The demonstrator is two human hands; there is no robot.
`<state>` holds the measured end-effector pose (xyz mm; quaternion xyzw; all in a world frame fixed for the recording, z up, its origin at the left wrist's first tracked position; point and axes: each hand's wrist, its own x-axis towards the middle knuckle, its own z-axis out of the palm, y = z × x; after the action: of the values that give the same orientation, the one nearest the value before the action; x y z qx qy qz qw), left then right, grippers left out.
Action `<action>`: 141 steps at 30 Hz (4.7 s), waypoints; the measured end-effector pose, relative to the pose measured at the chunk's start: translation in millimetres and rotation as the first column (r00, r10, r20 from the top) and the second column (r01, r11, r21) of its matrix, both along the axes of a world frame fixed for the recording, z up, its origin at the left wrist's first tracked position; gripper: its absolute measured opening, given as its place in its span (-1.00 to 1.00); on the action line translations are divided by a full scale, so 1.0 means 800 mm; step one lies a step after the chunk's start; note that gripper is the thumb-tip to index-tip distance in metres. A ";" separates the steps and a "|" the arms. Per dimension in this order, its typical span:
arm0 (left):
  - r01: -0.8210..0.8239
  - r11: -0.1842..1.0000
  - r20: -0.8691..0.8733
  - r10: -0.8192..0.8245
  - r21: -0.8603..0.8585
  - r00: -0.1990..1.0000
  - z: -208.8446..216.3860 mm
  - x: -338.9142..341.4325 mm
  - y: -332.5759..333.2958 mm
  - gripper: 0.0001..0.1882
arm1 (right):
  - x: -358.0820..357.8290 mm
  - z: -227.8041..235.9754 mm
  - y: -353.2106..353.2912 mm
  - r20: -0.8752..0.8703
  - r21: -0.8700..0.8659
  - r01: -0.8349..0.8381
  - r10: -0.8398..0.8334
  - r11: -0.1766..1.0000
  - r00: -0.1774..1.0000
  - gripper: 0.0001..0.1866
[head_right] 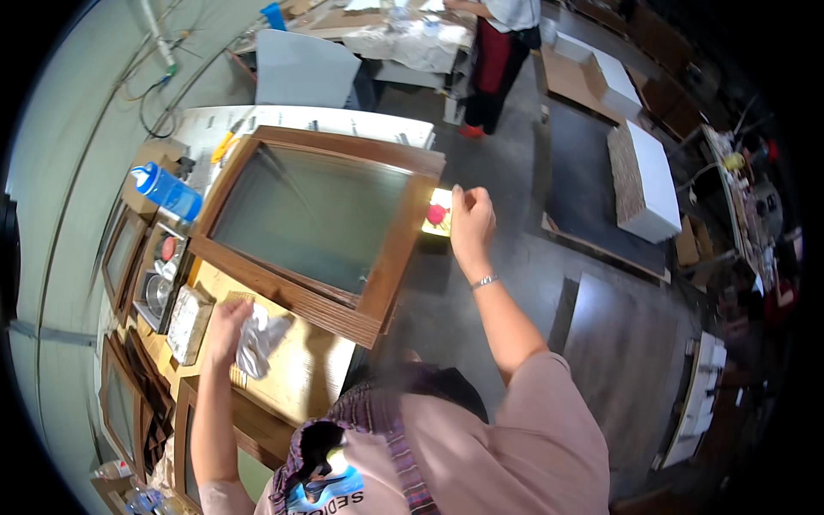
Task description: The person cleans glass panes in wooden cabinet doors by wiping them with a cloth and a liquid from a bottle, applies small labels to the wood, and uses a scraper to clean the edges.
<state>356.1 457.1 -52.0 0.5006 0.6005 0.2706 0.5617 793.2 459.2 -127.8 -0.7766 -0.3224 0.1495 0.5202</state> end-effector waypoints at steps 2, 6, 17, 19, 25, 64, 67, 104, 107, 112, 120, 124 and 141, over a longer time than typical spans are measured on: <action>0.079 0.996 0.006 -0.079 -0.047 0.997 -0.014 0.024 -0.034 -0.61 | 0.002 -0.029 0.007 -0.308 0.279 0.004 0.085 0.960 0.948 -0.48; 0.221 0.962 0.044 -0.217 -0.157 0.975 -0.050 0.071 -0.074 -0.45 | -0.046 -0.043 0.034 -0.542 0.446 -0.120 0.374 0.887 0.753 -0.18; 0.044 0.946 0.317 0.064 -0.322 0.946 -0.047 0.130 -0.076 -0.55 | -0.065 -0.018 0.083 -0.161 0.129 -0.023 0.043 0.991 0.986 -0.29; 0.075 0.960 0.259 -0.002 -0.270 0.966 -0.065 0.128 -0.077 -0.54 | -0.031 -0.044 0.104 -0.112 0.286 -0.066 0.101 0.956 0.989 -0.24; 0.132 0.950 0.234 -0.065 -0.284 0.970 -0.059 0.142 -0.069 -0.53 | 0.011 -0.031 0.148 -0.306 0.415 -0.256 0.399 0.873 0.864 -0.66; -0.269 0.372 -0.364 0.928 0.889 0.081 0.006 -0.406 -0.389 -0.73 | -0.524 -0.003 -0.213 -0.123 -0.109 -0.991 0.990 -0.079 -0.065 -0.37; 0.002 0.672 -0.472 0.517 0.740 0.714 -0.020 -0.269 -0.331 -0.63 | -0.577 0.032 -0.254 -0.169 -0.169 -0.983 0.981 0.064 0.093 -0.30; -0.435 0.533 -0.604 0.796 0.726 -0.032 -0.061 -0.626 -0.507 -0.66 | -0.593 0.033 -0.286 0.178 -0.175 -0.947 0.955 0.269 0.238 -0.48; -0.369 0.787 -0.830 0.554 0.495 0.068 -0.053 -0.584 -0.448 -0.65 | -0.590 0.026 -0.280 0.173 -0.177 -0.947 0.955 0.269 0.239 -0.48; -0.415 0.754 -0.812 0.581 0.510 0.057 -0.042 -0.580 -0.447 -0.56 | -0.593 0.033 -0.283 0.144 -0.222 -0.939 0.961 0.265 0.237 -0.47; -0.494 0.774 -0.803 0.553 0.397 0.221 -0.048 -0.608 -0.444 -0.45 | -0.590 0.028 -0.281 0.150 -0.197 -0.949 0.964 0.248 0.221 -0.43; -0.529 0.774 -0.820 0.524 0.347 0.230 -0.031 -0.595 -0.439 -0.49 | -0.590 0.029 -0.281 0.132 -0.206 -0.947 0.966 0.248 0.224 -0.43; -0.546 0.753 -0.744 0.590 0.367 0.313 -0.052 -0.635 -0.441 -0.49 | -0.590 0.024 -0.279 0.139 -0.166 -0.954 0.964 0.249 0.227 -0.40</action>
<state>-152.0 104.6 -93.9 0.3351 0.9194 0.1950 0.0664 321.2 235.8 -109.0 -0.4382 -0.7801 0.3603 0.2638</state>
